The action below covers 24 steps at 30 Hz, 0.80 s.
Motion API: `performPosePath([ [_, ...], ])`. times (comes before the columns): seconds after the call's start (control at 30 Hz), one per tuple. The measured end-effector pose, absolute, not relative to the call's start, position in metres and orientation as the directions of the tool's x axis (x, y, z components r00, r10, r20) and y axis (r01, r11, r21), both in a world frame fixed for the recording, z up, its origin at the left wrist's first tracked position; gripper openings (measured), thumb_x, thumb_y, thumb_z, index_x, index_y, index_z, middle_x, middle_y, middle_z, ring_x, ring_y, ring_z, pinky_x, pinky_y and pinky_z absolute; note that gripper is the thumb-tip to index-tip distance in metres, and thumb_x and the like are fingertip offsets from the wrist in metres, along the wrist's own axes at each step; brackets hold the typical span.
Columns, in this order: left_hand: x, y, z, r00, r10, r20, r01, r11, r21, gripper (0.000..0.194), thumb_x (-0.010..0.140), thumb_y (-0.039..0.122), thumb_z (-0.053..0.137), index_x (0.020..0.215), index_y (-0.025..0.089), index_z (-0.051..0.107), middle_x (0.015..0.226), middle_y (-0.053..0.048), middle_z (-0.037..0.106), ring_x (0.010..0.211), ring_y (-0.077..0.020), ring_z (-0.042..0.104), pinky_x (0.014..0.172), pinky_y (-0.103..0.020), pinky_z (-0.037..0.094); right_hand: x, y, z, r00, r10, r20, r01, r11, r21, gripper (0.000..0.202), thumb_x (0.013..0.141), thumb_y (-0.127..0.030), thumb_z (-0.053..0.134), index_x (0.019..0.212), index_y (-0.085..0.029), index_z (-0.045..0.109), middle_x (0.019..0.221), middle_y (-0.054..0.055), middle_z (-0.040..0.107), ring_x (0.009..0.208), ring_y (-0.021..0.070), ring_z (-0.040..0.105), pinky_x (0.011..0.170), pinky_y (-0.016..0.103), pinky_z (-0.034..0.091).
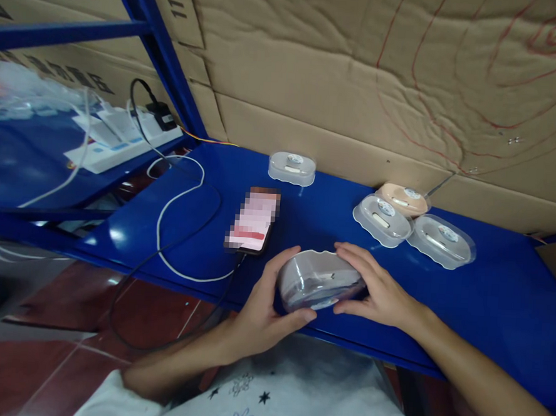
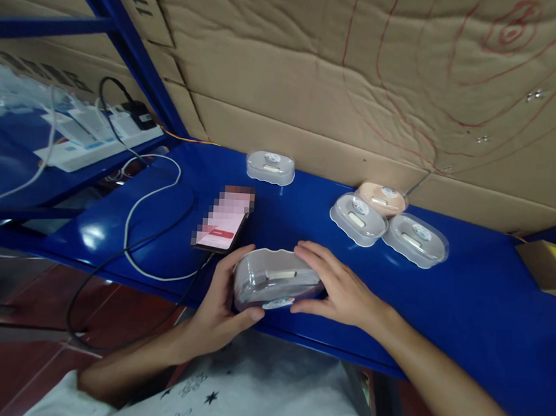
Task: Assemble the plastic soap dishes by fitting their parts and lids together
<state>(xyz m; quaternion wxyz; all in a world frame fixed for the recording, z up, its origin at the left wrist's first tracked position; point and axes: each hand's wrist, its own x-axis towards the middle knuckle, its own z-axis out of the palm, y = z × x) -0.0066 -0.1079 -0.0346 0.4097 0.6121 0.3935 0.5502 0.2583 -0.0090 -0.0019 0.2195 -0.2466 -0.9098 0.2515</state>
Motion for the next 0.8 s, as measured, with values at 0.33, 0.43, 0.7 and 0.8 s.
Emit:
performPosePath([
  [0.33,-0.007,-0.104,-0.034,0.135,0.945,0.298,-0.1,-0.286,0.953,0.099,0.086,0.039,0.088,0.166,0.042,0.03,0.166,-0.009,0.046,0.148,-0.0398,0.049,0.127,-0.062,0.035,0.26,-0.006,-0.003,-0.799,0.538,0.268,0.287,0.733,-0.616,0.087,0.098,-0.048,0.073,0.168,-0.03,0.024,0.175,0.017,0.032,0.16,0.0352,0.035,0.125,0.061,0.042],
  [0.43,-0.006,-0.103,-0.034,0.139,0.947,0.291,-0.166,-0.267,0.949,0.101,0.087,0.037,0.087,0.167,0.046,0.026,0.165,-0.007,0.048,0.149,-0.0384,0.049,0.128,-0.062,0.034,0.257,-0.008,-0.003,-0.794,0.541,0.278,0.275,0.727,-0.629,0.08,0.103,-0.043,0.067,0.168,-0.027,0.023,0.175,0.017,0.031,0.161,0.0338,0.035,0.126,0.059,0.042],
  [0.7,-0.008,-0.097,-0.028,0.247,0.957,0.154,-0.325,-0.068,0.943,0.101,0.084,0.023,0.09,0.162,0.051,0.034,0.167,-0.004,0.048,0.147,-0.0358,0.055,0.12,-0.054,0.049,0.254,-0.01,0.0,-0.805,0.511,0.301,0.293,0.784,-0.547,0.076,0.108,-0.059,0.049,0.171,-0.029,0.021,0.178,0.013,0.025,0.164,0.0336,0.027,0.129,0.058,0.035],
  [0.8,-0.008,-0.095,-0.026,0.247,0.963,0.106,-0.334,-0.018,0.942,0.1,0.083,0.019,0.09,0.161,0.052,0.037,0.166,-0.003,0.05,0.143,-0.0349,0.059,0.118,-0.054,0.052,0.254,-0.007,0.001,-0.84,0.489,0.234,0.308,0.786,-0.535,0.101,0.096,-0.075,0.058,0.173,-0.025,0.014,0.178,0.017,0.021,0.164,0.0386,0.024,0.128,0.061,0.035],
])
